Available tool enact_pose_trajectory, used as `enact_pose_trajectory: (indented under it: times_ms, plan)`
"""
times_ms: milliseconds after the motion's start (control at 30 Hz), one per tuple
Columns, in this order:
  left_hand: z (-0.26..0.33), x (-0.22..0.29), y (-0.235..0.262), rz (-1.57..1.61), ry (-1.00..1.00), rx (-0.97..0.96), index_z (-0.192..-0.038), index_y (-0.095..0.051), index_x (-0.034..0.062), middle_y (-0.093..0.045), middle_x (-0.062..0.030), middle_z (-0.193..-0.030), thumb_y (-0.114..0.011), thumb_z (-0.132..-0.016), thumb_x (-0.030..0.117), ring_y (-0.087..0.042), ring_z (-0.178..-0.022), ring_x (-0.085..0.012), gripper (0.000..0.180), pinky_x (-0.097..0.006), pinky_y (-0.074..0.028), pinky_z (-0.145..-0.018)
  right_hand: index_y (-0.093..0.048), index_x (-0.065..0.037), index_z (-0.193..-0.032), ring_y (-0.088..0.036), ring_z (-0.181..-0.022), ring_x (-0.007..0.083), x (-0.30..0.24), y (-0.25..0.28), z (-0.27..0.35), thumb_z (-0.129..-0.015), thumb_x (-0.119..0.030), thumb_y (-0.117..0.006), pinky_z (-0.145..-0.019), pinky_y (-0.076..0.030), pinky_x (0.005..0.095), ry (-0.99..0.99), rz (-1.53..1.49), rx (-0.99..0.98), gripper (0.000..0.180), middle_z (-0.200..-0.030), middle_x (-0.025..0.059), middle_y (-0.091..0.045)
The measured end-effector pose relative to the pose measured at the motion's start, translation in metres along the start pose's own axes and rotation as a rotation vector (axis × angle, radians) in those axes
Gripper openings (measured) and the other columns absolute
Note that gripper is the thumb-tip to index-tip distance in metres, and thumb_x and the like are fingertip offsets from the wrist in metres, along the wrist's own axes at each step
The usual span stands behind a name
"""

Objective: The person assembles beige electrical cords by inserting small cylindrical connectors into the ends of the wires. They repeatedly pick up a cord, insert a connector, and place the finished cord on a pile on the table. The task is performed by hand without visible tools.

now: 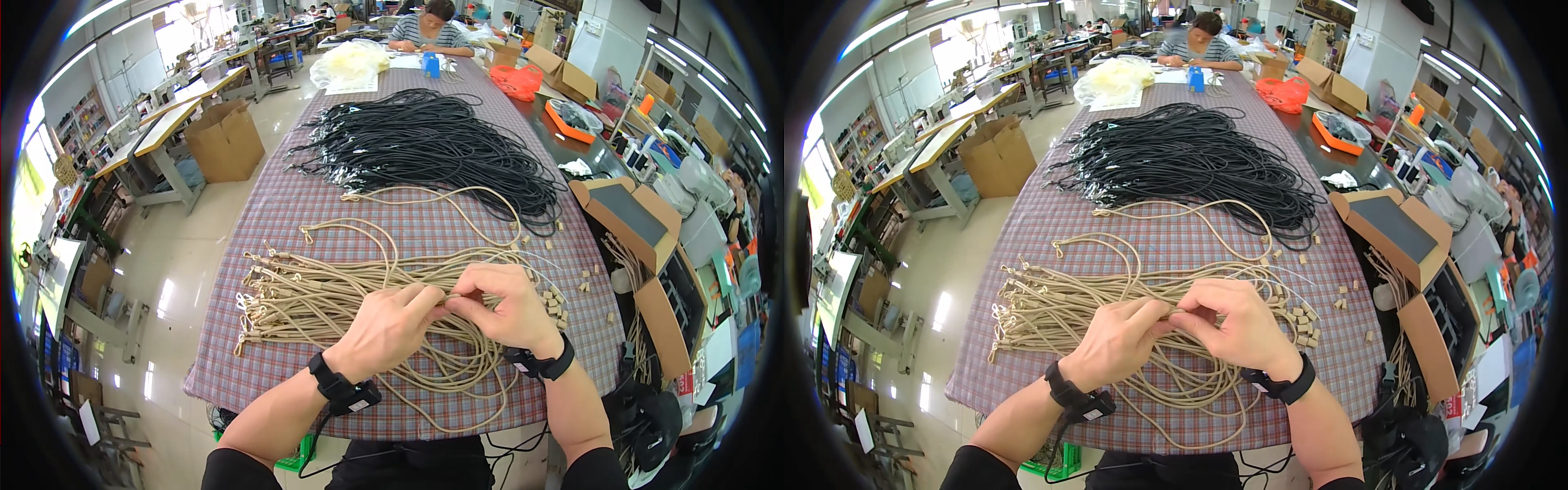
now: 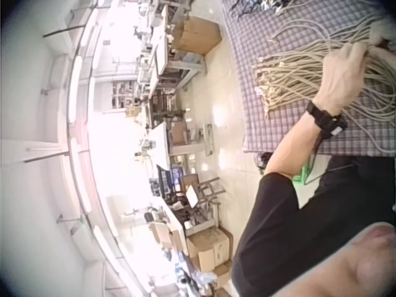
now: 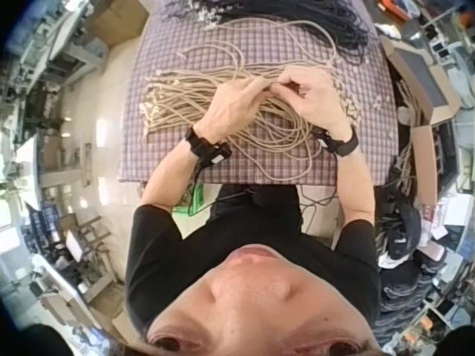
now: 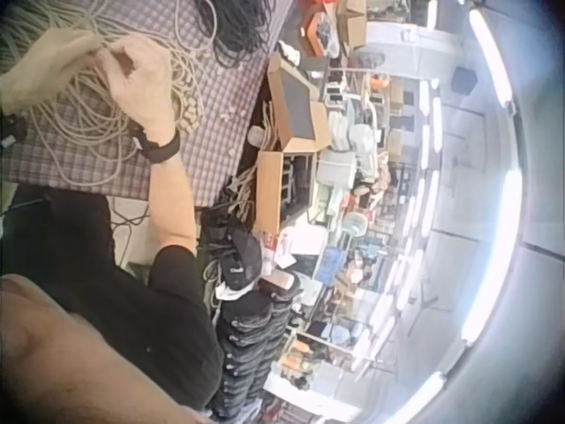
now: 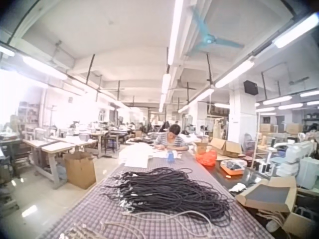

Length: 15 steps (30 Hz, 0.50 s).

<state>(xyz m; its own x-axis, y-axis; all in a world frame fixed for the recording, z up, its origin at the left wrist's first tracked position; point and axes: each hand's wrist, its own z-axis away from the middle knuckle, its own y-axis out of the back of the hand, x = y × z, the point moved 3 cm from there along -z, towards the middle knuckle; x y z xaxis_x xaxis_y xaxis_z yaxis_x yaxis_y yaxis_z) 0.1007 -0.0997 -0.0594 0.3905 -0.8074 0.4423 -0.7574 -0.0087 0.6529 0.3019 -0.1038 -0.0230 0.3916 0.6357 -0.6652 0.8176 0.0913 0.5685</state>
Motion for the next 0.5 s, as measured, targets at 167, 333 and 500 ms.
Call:
enact_pose_trajectory:
  times_ms: [167, 333, 500]
  plan:
    - [-0.003, 0.004, 0.005, 0.024, -0.005, 0.045, -0.099, -0.063, 0.0037, -0.067, -0.0127, -0.084, -0.075, -0.098, 0.006, -0.066, -0.069, -0.0354, 0.012, -0.045, -0.050, -0.059, -0.075, -0.001, -0.093, -0.067, -0.070, 0.0171, -0.006, 0.001, -0.001, -0.092, 0.000, -0.083, -0.065, -0.054, 0.0295, 0.103, -0.085, 0.138, 0.008, -0.083, 0.0068, -0.072]
    - [-0.006, -0.005, 0.011, 0.034, 0.108, 0.059, -0.097, -0.059, 0.0035, -0.062, -0.0148, -0.077, -0.069, -0.105, 0.010, -0.063, -0.066, -0.0380, 0.014, -0.047, -0.046, -0.057, -0.074, 0.000, -0.101, -0.071, -0.081, 0.0165, 0.011, 0.028, 0.005, -0.102, -0.002, -0.074, -0.074, -0.057, 0.0291, -0.055, -0.297, 0.333, 0.002, -0.096, 0.0085, -0.075]
    - [-0.006, -0.024, 0.017, -0.036, 0.155, 0.058, -0.097, -0.059, 0.0042, -0.064, -0.0150, -0.077, -0.066, -0.107, 0.014, -0.062, -0.065, -0.0385, 0.016, -0.048, -0.046, -0.057, -0.069, -0.002, -0.108, -0.075, -0.093, 0.0185, 0.042, 0.066, 0.008, -0.114, -0.017, -0.060, -0.082, -0.064, 0.0348, -0.068, -0.568, 0.624, 0.019, -0.105, 0.0095, -0.075]
